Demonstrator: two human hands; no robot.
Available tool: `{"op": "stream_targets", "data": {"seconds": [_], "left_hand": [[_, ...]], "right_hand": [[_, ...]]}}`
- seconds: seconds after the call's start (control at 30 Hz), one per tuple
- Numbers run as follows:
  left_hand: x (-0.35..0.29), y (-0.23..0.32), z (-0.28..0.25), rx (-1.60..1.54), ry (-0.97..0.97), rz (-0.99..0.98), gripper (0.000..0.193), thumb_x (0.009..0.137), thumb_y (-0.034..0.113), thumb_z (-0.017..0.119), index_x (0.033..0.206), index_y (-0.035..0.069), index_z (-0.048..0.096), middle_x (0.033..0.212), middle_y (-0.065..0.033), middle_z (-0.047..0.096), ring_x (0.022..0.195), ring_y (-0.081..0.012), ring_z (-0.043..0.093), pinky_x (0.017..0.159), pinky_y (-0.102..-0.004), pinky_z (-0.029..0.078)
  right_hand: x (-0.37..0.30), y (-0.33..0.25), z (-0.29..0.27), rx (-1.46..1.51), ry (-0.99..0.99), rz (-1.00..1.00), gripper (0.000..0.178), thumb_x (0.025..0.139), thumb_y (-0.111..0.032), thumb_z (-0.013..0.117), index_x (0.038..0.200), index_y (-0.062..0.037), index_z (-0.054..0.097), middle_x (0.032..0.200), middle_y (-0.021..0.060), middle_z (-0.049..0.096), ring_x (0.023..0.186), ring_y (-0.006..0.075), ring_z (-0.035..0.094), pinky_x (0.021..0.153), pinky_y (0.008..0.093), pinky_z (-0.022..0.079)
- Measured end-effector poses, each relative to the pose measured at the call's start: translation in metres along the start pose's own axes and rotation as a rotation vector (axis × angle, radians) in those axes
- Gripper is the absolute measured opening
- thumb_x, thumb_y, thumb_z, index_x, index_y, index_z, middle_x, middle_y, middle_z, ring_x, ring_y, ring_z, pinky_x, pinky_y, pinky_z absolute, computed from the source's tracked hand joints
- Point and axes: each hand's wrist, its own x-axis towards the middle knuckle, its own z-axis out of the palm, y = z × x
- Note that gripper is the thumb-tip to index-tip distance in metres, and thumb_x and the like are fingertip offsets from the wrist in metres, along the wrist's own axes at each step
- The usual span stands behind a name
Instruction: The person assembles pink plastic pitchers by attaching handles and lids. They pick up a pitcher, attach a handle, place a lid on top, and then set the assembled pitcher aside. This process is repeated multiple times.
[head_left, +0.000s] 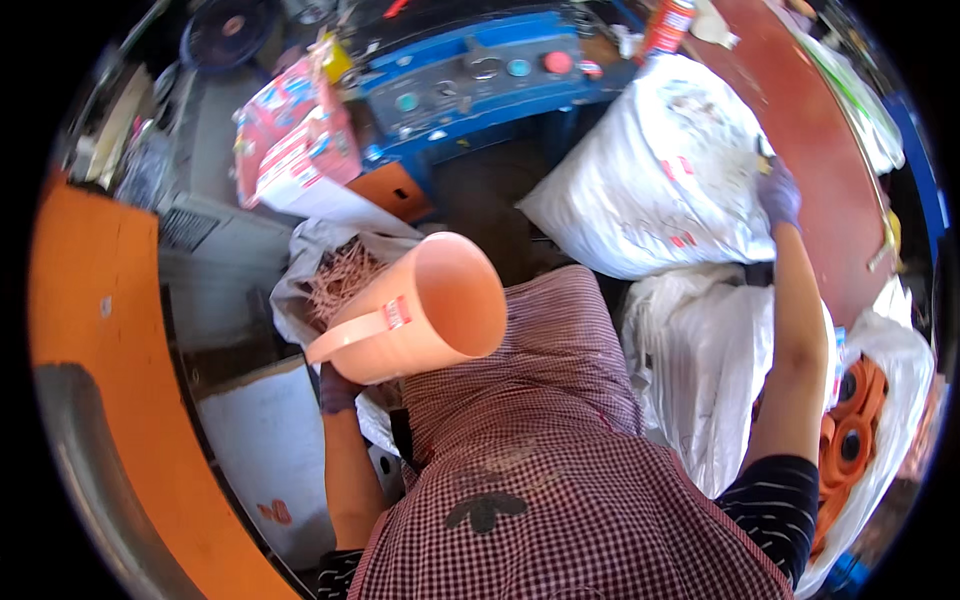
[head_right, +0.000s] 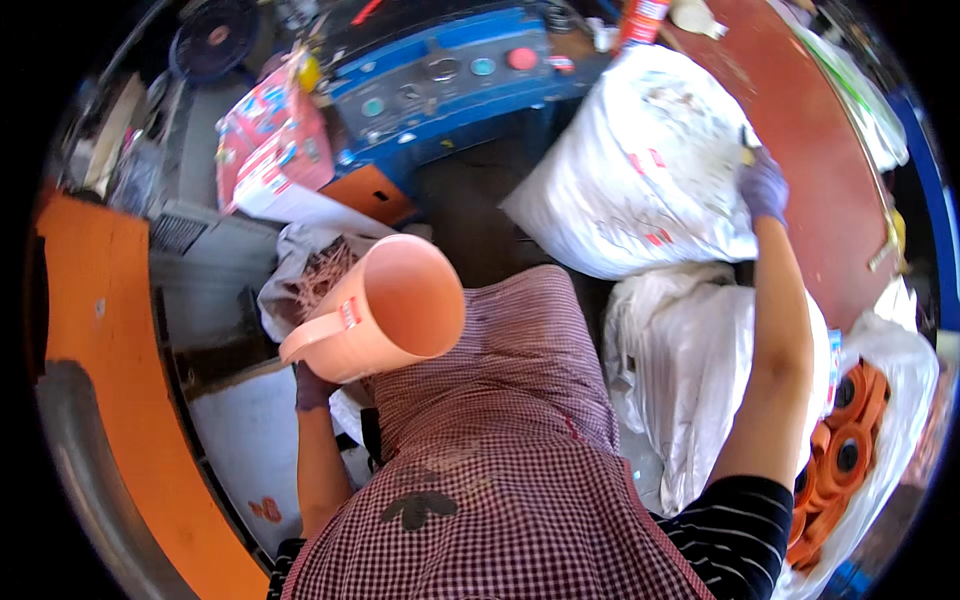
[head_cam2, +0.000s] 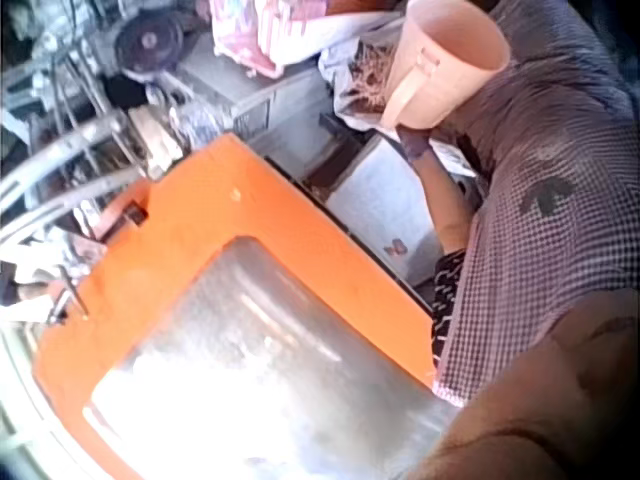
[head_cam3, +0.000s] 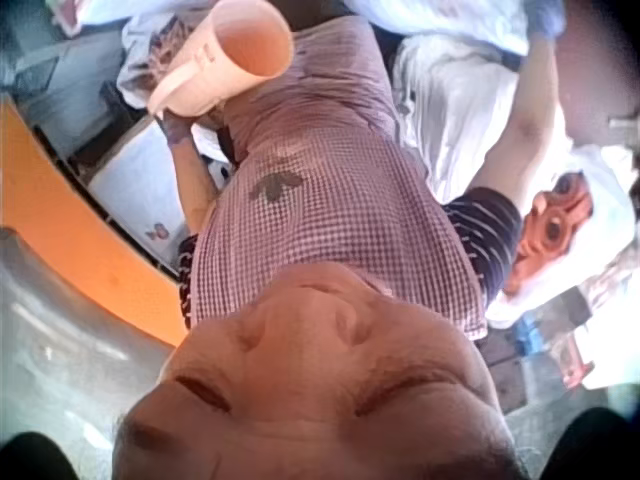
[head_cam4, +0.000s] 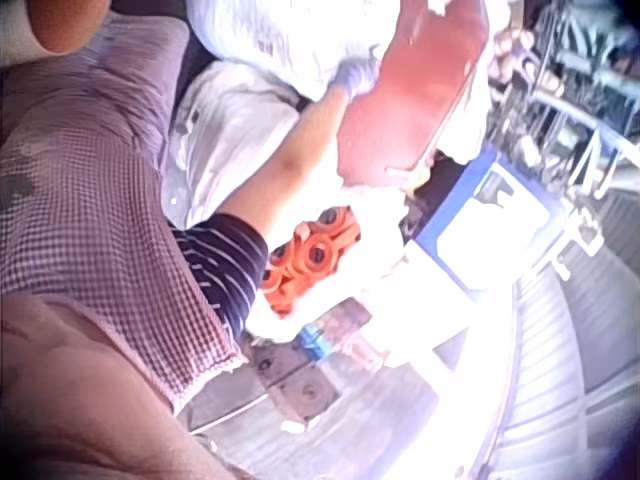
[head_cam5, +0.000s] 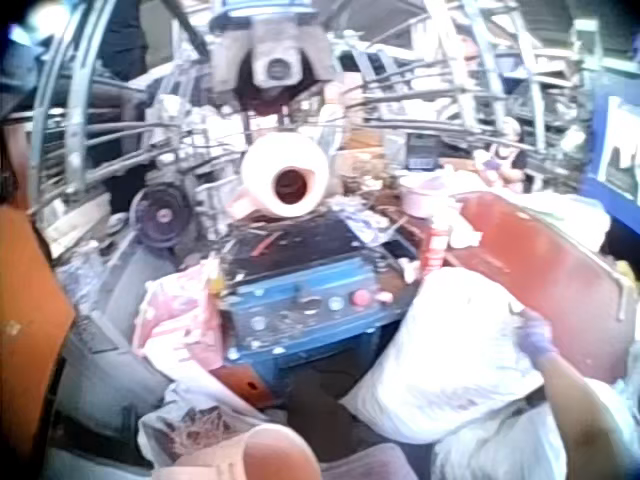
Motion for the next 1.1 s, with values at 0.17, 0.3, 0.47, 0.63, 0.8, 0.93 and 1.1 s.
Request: {"op": "stream_targets", "data": {"seconds": [0.17,0.3,0.47,0.63,0.8,0.93,1.1], "left_hand": [[0.017,-0.025,0.014,-0.168,-0.126,-0.002,0.073,0.088,0.047,0.061,0.149,0.016,0.036,0.154,-0.0077,0.037,0.143,-0.0258,0.032,0.119,-0.0434,0.02],[0.047,-0.038,0.031,0.059,0.093,0.175,0.061,0.089,0.045,0.06,0.142,0.017,0.046,0.144,-0.0074,0.05,0.136,-0.0243,0.043,0.114,-0.0419,0.031],[0.064,-0.024,0.027,-0.045,0.06,0.185,0.06,0.089,0.045,0.059,0.141,0.017,0.047,0.143,-0.0076,0.051,0.134,-0.0245,0.044,0.113,-0.0419,0.033],[0.058,-0.011,0.039,-0.083,0.119,0.186,0.058,0.09,0.044,0.058,0.14,0.016,0.048,0.141,-0.0078,0.052,0.132,-0.0246,0.046,0.112,-0.0419,0.034],[0.043,0.004,0.054,-0.112,0.187,0.178,0.057,0.09,0.044,0.058,0.139,0.016,0.049,0.14,-0.008,0.053,0.131,-0.0248,0.047,0.111,-0.0419,0.035],[0.041,0.009,0.056,-0.115,0.236,0.172,0.056,0.091,0.043,0.057,0.138,0.015,0.05,0.139,-0.0081,0.054,0.13,-0.0249,0.048,0.111,-0.0419,0.036],[0.045,0.011,0.051,-0.124,0.273,0.174,0.054,0.091,0.043,0.057,0.137,0.014,0.051,0.137,-0.0083,0.055,0.128,-0.0251,0.05,0.11,-0.0419,0.037]], "right_hand": [[-0.023,-0.03,-0.027,0.676,0.173,-0.152,0.048,0.091,-0.019,0.057,0.139,-0.0133,0.049,0.106,0.0115,0.063,0.089,0.0211,0.062,0.076,0.0323,0.05],[-0.145,-0.164,-0.012,1.333,-0.638,-0.28,0.053,0.091,-0.012,0.06,0.142,-0.0091,0.046,0.086,0.0012,0.058,0.062,0.0055,0.048,0.054,0.0207,0.04],[-0.27,-0.305,-0.067,1.591,-1.326,-0.483,0.026,0.097,-0.018,0.056,0.115,0.0,0.06,0.09,0.006,0.066,0.068,0.0093,0.061,0.061,0.0224,0.051],[-0.309,-0.345,-0.055,1.583,-1.144,-0.477,0.025,0.096,-0.024,0.058,0.086,-0.0007,0.061,0.072,0.0028,0.062,0.06,0.0087,0.057,0.054,0.0252,0.045],[-0.323,-0.339,-0.066,1.429,-0.828,-1.153,0.02,0.091,-0.021,0.064,0.084,-0.0019,0.061,0.064,0.0075,0.058,0.058,0.0147,0.058,0.056,0.0296,0.045],[-0.307,-0.333,-0.066,1.372,-1.032,-1.054,0.018,0.091,-0.019,0.063,0.084,-0.0028,0.062,0.065,0.0074,0.058,0.058,0.0138,0.058,0.056,0.0294,0.045],[-0.311,-0.351,-0.053,1.496,-0.986,-0.554,0.024,0.094,-0.019,0.056,0.076,-0.0034,0.059,0.064,0.0019,0.06,0.056,0.0079,0.056,0.051,0.0246,0.043]]}}
